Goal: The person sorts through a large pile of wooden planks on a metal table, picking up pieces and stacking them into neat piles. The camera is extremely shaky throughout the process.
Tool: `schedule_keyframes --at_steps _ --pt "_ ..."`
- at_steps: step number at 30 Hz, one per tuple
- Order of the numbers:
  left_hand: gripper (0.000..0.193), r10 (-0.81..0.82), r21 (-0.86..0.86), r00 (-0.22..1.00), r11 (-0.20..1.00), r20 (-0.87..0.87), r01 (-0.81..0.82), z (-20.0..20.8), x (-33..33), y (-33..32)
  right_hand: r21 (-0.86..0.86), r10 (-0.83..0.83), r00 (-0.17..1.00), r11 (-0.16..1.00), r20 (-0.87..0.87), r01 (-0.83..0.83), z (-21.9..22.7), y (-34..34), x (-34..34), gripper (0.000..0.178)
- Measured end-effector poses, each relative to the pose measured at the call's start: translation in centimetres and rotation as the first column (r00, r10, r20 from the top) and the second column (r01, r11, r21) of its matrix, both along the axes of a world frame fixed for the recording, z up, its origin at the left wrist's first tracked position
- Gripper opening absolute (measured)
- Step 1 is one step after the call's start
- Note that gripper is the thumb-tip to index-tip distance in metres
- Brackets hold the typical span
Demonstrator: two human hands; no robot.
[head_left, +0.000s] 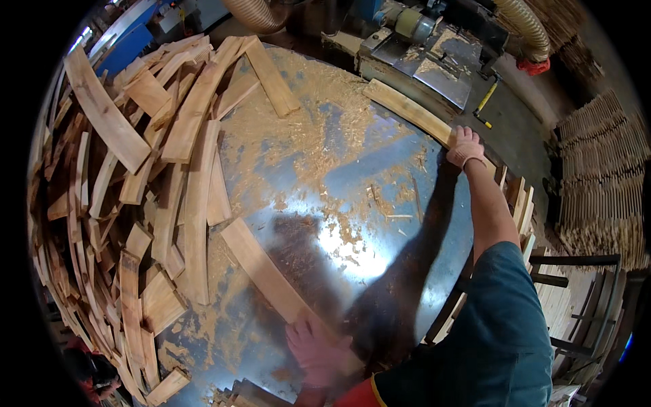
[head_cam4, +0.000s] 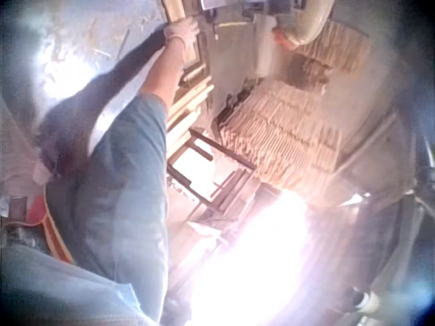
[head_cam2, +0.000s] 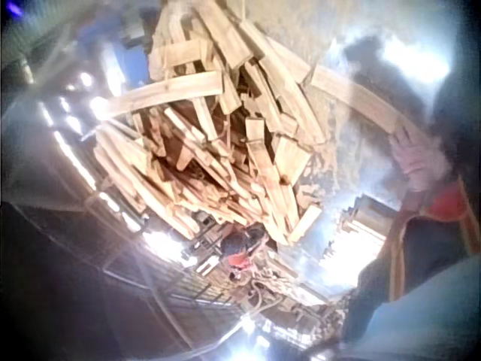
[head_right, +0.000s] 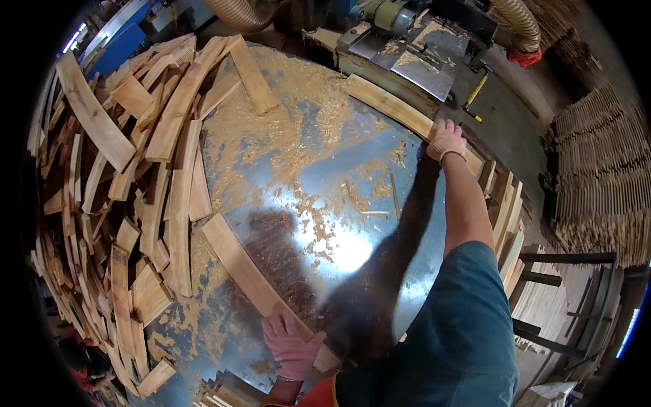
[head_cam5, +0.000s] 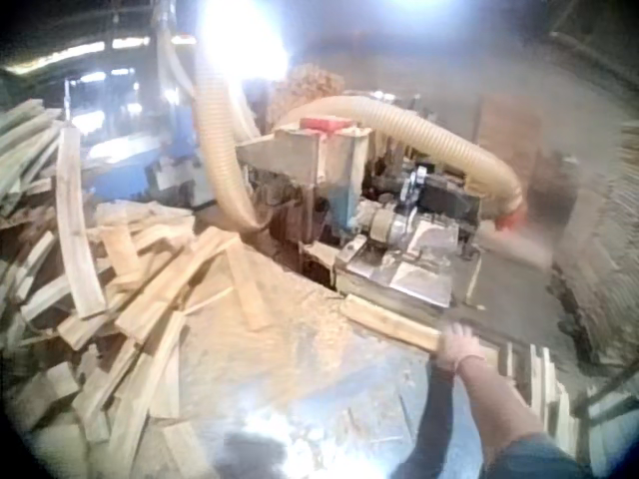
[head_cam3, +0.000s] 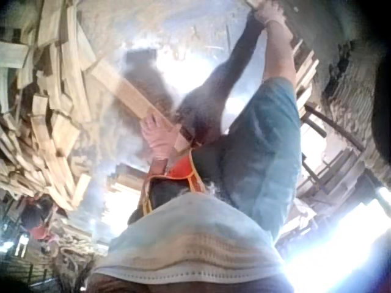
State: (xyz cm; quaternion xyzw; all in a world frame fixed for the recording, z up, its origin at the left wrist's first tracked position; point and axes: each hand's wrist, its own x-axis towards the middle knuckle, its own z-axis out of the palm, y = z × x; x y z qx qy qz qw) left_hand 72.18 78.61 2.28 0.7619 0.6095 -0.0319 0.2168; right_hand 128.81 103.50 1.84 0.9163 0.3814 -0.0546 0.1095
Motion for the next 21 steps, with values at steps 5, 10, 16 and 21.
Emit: schedule_keyframes --at_steps 5,10,16,21 --pt "0.113 -0.019 0.051 0.998 0.998 -0.055 0.022 -1.2 0.6 -0.5 -0.222 0.003 0.998 0.975 -0.056 -0.015 0.1 2.5 0.4 0.08" --pt "0.108 0.065 0.126 0.997 0.99 -0.036 -0.06 -2.1 0.7 -1.3 -0.031 0.151 -0.418 0.917 -0.896 0.398 0.9 -4.7 -6.5 0.082" --pt "0.096 0.4 -0.082 0.841 0.914 0.364 -0.398 2.1 -3.5 -0.3 -0.256 0.187 -0.809 0.888 -0.557 0.382 3.3 -10.4 -22.5 0.072" --pt "0.08 0.844 -0.842 -0.087 0.51 0.529 -0.176 2.1 -11.7 -6.6 -0.077 0.175 -0.654 0.938 -0.736 0.338 2.8 -12.6 -28.2 0.065"
